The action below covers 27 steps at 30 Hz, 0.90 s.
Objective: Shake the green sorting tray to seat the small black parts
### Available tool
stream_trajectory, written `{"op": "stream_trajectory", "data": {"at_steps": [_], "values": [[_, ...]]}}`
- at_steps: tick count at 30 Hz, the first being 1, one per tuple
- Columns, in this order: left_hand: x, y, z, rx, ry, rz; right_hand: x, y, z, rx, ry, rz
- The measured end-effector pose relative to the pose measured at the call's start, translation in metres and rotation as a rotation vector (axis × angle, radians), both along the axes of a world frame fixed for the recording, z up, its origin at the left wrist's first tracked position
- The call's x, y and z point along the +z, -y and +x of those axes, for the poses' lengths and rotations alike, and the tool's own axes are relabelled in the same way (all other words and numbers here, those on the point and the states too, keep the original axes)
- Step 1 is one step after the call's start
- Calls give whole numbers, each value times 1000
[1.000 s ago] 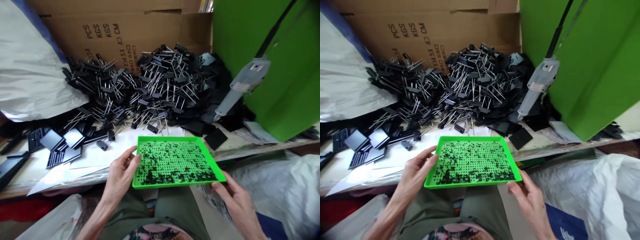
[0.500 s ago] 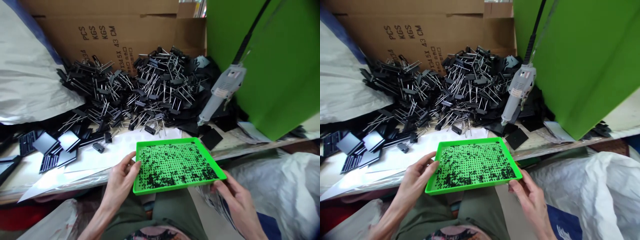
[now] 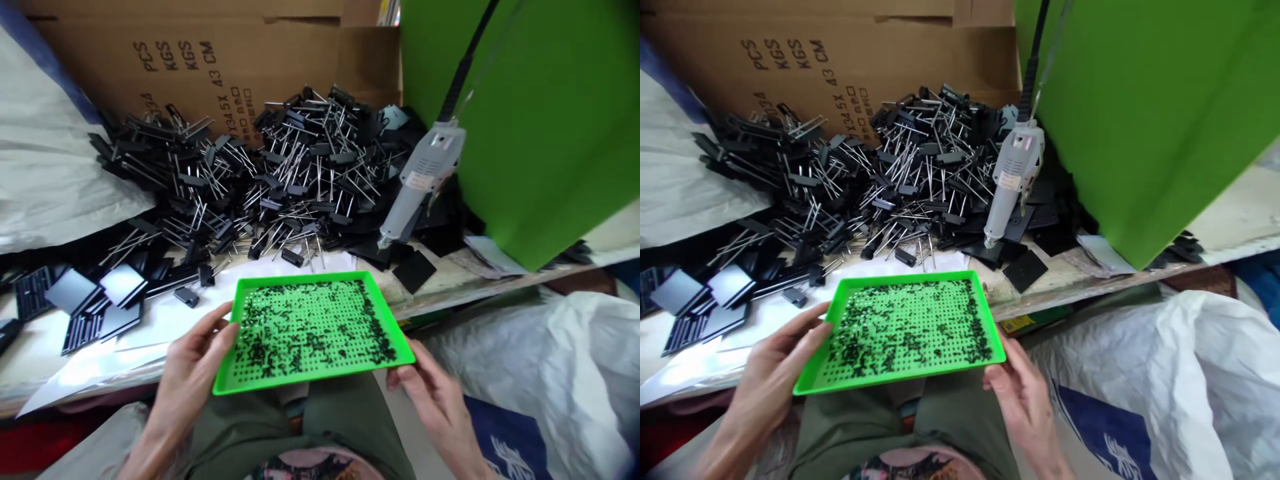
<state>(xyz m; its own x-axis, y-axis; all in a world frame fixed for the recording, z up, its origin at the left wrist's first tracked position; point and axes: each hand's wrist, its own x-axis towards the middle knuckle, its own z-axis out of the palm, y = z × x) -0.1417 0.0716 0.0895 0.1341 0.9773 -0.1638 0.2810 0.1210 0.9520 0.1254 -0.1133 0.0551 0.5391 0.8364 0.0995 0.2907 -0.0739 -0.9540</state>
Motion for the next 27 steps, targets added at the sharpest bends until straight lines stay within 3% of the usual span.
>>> {"op": "stream_trajectory", "data": {"at_steps": [4,8,13,17,21,27], "values": [[-1,4,7,-35,-42,41,-7,1,11,-73,75,-47],[-7,4,10,-30,-101,55,-13,-2,14,-12,-8,-71],[-5,2,12,-77,-102,68,-6,-9,4,-170,-60,-95],[-1,2,9,-51,-127,79,1,-13,-2,-106,-174,-66],[-7,3,-1,-43,-143,86,8,-15,-6,-143,-88,-25],[-14,7,-18,77,-99,52,14,-8,-9,-32,92,37]]}}
